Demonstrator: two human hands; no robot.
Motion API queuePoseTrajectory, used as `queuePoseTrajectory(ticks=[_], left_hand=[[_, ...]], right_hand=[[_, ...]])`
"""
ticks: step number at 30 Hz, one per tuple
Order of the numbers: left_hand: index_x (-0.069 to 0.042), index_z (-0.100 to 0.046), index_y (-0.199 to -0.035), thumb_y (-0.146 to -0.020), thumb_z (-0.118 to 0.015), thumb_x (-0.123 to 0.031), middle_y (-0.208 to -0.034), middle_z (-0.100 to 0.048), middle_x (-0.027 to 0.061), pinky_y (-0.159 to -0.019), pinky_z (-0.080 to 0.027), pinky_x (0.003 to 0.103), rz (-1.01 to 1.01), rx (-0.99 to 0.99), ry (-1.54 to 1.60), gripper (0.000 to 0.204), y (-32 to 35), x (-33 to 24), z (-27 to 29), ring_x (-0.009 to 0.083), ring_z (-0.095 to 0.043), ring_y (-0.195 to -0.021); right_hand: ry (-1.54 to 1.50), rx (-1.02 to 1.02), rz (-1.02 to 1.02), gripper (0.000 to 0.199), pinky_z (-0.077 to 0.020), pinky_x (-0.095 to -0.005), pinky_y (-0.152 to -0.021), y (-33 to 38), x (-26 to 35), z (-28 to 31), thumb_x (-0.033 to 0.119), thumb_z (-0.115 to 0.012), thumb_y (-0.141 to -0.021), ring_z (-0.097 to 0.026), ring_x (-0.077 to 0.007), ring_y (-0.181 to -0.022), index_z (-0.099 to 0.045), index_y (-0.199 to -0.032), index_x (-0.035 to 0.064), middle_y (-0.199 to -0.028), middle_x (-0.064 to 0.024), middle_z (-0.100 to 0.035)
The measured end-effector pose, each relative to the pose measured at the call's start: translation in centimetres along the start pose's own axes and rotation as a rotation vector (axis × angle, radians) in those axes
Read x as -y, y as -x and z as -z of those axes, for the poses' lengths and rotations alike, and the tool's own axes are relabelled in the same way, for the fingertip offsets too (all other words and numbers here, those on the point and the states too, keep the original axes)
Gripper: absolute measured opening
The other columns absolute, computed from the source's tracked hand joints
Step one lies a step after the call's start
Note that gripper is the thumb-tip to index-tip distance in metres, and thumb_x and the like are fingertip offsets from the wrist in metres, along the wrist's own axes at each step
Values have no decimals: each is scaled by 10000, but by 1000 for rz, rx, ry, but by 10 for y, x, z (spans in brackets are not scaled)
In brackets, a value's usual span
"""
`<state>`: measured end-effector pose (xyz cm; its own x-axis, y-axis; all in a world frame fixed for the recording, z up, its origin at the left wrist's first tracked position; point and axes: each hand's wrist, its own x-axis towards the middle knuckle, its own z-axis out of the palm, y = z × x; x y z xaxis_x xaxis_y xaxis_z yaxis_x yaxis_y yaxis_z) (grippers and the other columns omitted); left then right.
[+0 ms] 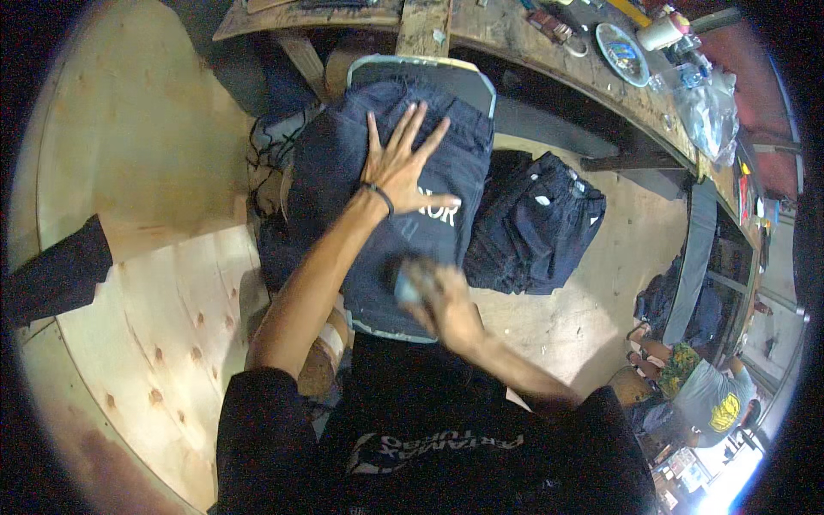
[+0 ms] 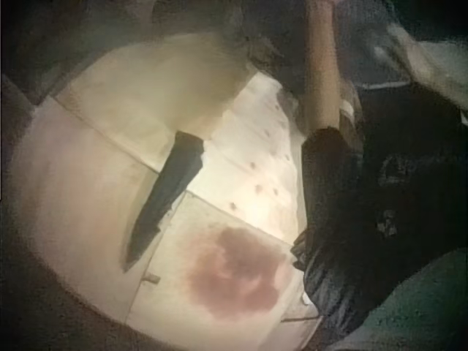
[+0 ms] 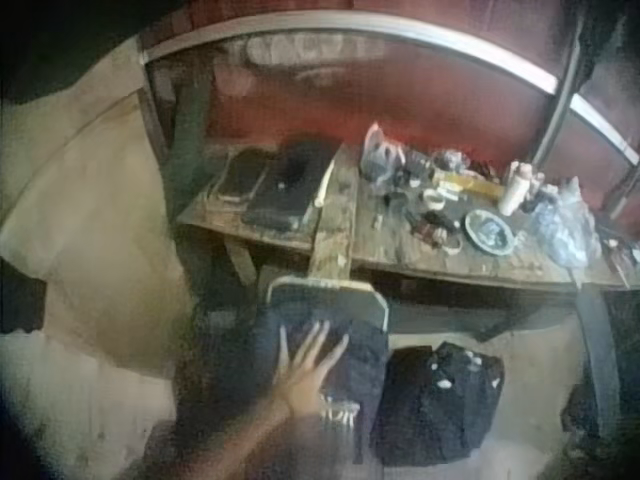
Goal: The person irons dark-colored shorts on a small ironing board using a handheld iron. They repeatedly smooth the fabric, flip the garment, and iron both sides before stacking the finished item.
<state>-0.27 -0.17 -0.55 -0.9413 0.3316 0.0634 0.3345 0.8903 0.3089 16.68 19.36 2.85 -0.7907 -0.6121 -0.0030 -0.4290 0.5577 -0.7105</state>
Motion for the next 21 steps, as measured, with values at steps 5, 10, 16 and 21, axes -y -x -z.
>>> queuePoseTrajectory(ticks=[5,10,16,21], left_hand=[[-257,-187,-1695,-556,-687,-961,-1748,-95,215,-1178,17,817,28,8,-21,1428,-10,5,-3,382,-102,-1620],[-263,-206,-1690,-569,-698,-946,-1744,-110,218,-1181,13,814,20,-26,-18,1402,-10,3,-4,383,-110,-1618],[-248,-367,-1638,-757,-711,-793,-1718,-188,231,-1201,-69,783,-35,-280,-20,1092,-4,4,15,412,-197,-1587],[-13,-249,-1640,-1023,-514,-624,-1614,-362,344,-1217,-322,523,722,-307,580,908,85,20,-27,517,-394,-1466]], right_hand=[[-11,-80,-30,639,-496,-509,-942,10,22,-25,118,-827,-822,-600,-368,-1094,-618,-1422,53,-1255,-183,-630],[-38,184,-192,542,-491,-482,-909,-2,-15,-13,131,-849,-817,-606,-360,-1063,-681,-1322,30,-1148,-177,-644],[-18,86,-96,683,-475,-513,-909,13,30,-7,307,-882,-822,-585,-405,-1027,-608,-1359,-13,-1053,-208,-617],[357,-529,58,661,-377,-557,-1136,-133,-77,49,312,-808,-901,-535,-476,-1291,-544,-1373,-67,-1330,-286,-586]])
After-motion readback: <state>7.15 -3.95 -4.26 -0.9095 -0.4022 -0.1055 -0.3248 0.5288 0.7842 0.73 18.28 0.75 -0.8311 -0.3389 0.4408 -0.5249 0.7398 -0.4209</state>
